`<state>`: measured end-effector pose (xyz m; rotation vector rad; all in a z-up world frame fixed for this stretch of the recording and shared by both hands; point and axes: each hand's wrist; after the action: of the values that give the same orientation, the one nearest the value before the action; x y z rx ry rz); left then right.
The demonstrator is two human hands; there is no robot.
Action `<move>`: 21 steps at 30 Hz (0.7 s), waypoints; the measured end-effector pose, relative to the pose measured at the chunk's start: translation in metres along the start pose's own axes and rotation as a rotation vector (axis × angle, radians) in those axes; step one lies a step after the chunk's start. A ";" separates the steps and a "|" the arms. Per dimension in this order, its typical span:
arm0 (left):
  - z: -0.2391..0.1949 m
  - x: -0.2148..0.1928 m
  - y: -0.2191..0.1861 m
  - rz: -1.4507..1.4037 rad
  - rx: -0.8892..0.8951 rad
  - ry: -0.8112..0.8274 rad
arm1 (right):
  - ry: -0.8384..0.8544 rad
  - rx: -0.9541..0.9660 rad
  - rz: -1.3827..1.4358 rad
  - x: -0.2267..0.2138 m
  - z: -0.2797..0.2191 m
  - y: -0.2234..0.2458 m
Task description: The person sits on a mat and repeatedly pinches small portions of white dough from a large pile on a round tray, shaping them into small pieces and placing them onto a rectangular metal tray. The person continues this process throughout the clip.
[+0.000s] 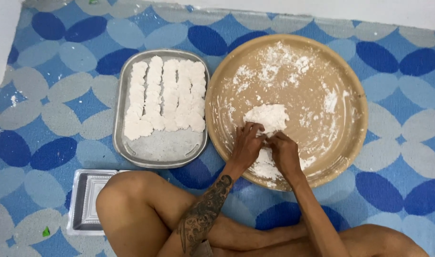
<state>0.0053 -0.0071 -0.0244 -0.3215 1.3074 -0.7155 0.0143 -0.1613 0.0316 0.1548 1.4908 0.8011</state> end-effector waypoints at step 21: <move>0.003 -0.039 -0.016 -0.083 0.016 -0.028 | -0.005 0.273 0.309 -0.022 -0.002 -0.001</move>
<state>0.0001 0.0052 0.0154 -0.3740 1.2668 -0.7884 0.0152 -0.1754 0.0489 0.6028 1.5883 0.8368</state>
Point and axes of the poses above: each hand's wrist, its own z-axis towards the middle knuckle, its own x-axis out of the palm, y = z × x, and after that the axes turned 3 degrees about -x, right-handed
